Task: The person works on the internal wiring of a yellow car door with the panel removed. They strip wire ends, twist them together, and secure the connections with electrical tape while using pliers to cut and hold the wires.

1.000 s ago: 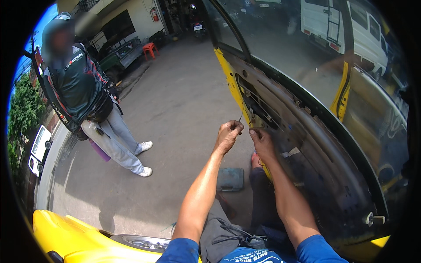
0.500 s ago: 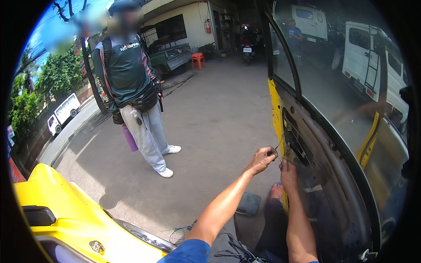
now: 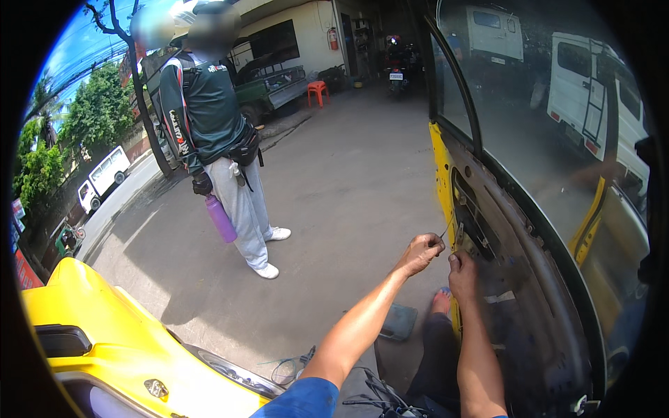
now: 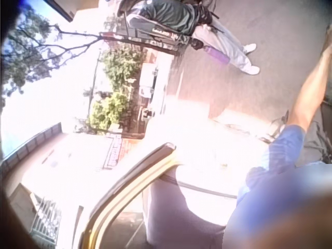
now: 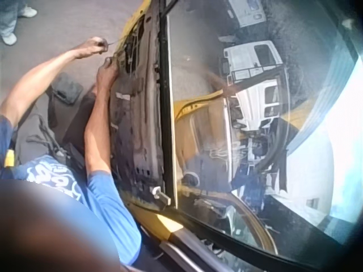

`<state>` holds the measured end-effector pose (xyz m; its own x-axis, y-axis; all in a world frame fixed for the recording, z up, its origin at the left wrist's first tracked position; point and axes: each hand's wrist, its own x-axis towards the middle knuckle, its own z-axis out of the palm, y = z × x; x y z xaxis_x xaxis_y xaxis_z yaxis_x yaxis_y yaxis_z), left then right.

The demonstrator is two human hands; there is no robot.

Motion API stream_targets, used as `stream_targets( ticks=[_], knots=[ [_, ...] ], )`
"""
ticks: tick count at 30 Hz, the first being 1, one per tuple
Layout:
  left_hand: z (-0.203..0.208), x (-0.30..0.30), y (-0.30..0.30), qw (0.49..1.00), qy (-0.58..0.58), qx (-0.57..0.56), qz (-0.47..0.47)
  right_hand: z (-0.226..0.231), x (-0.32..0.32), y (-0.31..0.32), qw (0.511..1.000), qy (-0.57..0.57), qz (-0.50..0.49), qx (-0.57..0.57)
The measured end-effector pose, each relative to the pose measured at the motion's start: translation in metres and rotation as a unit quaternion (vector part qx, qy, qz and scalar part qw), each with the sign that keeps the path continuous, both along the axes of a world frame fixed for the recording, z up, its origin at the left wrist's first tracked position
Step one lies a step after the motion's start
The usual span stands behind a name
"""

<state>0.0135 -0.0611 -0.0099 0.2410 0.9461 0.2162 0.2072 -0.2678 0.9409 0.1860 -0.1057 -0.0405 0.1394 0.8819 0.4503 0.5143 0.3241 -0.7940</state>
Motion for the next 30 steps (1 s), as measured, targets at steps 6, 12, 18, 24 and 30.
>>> stream_targets(
  ticks=[6, 12, 18, 24, 30],
  knots=[
    [0.003, 0.0, -0.005, 1.0, -0.001, 0.008, -0.019, 0.004, 0.007, -0.006, 0.965, 0.134, 0.056, -0.217],
    [-0.004, 0.001, -0.002, 0.999, -0.021, -0.038, -0.002, 0.013, -0.004, -0.018, 0.987, 0.153, 0.049, -0.001],
    [0.001, 0.004, -0.003, 0.999, -0.027, -0.026, -0.007, 0.019, -0.004, -0.019, 0.999, 0.043, -0.027, 0.006],
    [0.001, 0.007, -0.004, 0.996, -0.072, -0.038, -0.042, 0.022, -0.009, -0.022, 0.998, 0.051, -0.02, -0.036],
    [-0.003, 0.012, -0.016, 0.977, -0.193, -0.05, -0.077, 0.019, -0.013, -0.019, 0.999, 0.047, -0.026, -0.001]
  ],
)
